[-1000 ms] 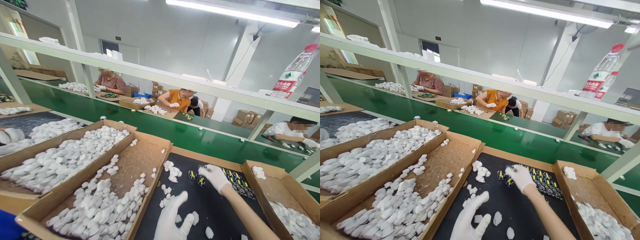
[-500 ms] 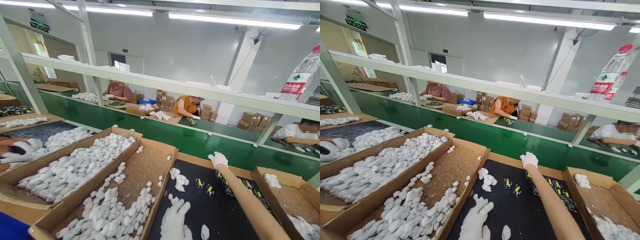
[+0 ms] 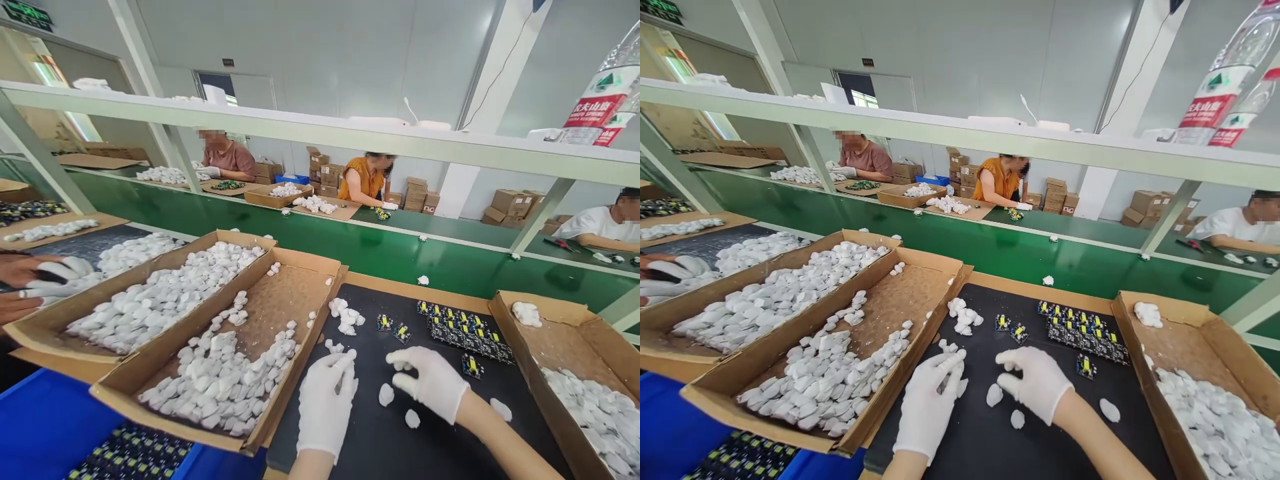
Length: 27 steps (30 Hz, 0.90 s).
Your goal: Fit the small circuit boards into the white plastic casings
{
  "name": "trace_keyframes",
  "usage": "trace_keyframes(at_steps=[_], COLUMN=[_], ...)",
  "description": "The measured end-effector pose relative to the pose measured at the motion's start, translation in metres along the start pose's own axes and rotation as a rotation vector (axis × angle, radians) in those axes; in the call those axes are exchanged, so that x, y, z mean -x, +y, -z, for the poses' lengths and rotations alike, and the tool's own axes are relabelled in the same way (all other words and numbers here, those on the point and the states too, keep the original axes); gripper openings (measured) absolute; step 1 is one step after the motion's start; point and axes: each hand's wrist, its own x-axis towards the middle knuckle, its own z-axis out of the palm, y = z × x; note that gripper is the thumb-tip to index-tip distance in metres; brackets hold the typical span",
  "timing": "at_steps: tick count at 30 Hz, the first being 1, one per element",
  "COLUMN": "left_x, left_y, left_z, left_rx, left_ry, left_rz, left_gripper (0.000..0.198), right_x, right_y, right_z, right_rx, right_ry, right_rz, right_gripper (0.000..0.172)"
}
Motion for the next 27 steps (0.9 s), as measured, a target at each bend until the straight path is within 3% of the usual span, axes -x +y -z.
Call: trace_keyframes(at_steps=[2, 5, 12, 18, 22, 27], left_x=[0.0, -0.001, 0.0, 0.01, 0.019, 0.02], left_y=[0.0, 0.001, 0.004, 0.024, 0.049, 0.064], left_z=[0.001, 0.003, 0.002, 0.004, -0.003, -0.021], left_rx=[0.071, 0.198, 0.337, 0.581, 0.772, 0.869], left_ry=[0.021, 0.058, 0.098, 0.212, 0.114, -0.025], left_rz=[0.059, 0.162, 0.259, 0.283, 0.354, 0.445], left_gripper=[0.029, 0.03, 0.03, 0.034, 0.036, 0.035], right_x=[0.004, 0.006, 0.01, 0.017, 0.019, 0.018], right_y=[-0.002, -0.001, 0.011, 0.007, 0.009, 0.012], right_z=[-0.009, -0.021, -0.035, -0.024, -0.014, -0.004], right_rx=[0.004, -0.03, -0.365, -0.871, -1.305, -1.025], right_ry=[-0.033, -0.05, 0.043, 0.005, -0.006, 0.174], right_rz=[0.082, 0.151, 0.011, -0.124, -0.165, -0.087], right_gripper=[0.025, 0.007, 0.006, 0.044, 0.047, 0.024])
